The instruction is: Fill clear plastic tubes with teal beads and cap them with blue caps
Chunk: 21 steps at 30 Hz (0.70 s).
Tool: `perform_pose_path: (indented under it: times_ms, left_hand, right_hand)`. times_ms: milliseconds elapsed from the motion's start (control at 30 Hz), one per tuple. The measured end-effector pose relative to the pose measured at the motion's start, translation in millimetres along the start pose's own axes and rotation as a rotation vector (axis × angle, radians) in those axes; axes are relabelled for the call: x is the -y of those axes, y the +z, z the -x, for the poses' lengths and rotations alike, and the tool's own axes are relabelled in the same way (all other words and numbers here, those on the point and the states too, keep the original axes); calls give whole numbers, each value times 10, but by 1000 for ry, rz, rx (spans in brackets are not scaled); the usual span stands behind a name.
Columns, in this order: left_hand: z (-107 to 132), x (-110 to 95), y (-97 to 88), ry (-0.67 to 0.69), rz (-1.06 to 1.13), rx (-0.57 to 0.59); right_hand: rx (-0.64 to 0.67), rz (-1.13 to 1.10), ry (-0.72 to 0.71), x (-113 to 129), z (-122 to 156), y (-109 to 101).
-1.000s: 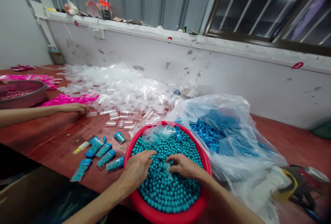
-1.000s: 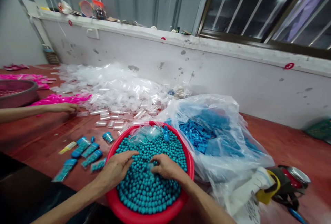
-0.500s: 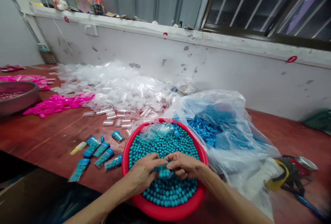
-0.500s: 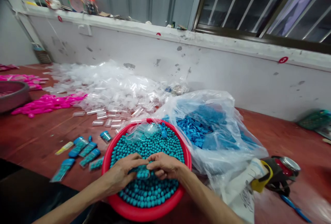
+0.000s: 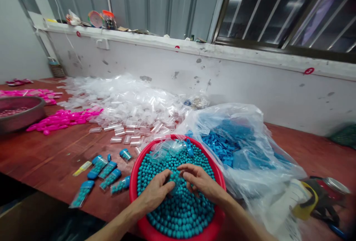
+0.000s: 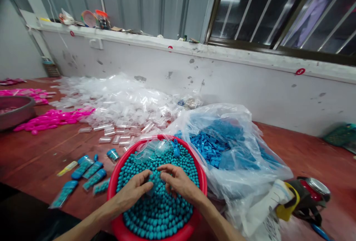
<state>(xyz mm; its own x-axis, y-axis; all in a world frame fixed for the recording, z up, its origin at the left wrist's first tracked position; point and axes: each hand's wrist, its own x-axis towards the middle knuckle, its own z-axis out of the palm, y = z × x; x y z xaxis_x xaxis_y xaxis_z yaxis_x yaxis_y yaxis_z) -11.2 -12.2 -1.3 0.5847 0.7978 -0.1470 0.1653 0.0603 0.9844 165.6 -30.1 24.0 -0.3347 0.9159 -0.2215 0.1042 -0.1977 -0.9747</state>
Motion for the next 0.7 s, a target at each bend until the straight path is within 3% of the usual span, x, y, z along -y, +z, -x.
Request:
perform_pose_path:
  times_ms: [100,200,400,533,700]
  left_hand:
    - [-22,14,26,-13,137,32]
    - [-24,18,51,-59,236,90]
    - [-15,-28,24,-95,192,179]
    - [-25,-67,10,-147,189,218]
    - [-23,-79,-18,-165,115,144]
  right_hand:
    - [79,74,-27,30,16,21]
    - [80,131,-19,39,4,21]
    - [246,218,45,56,-25,-49]
    - [266,242,96,1,-61,-107]
    - [163,669,41,40,-72,-278]
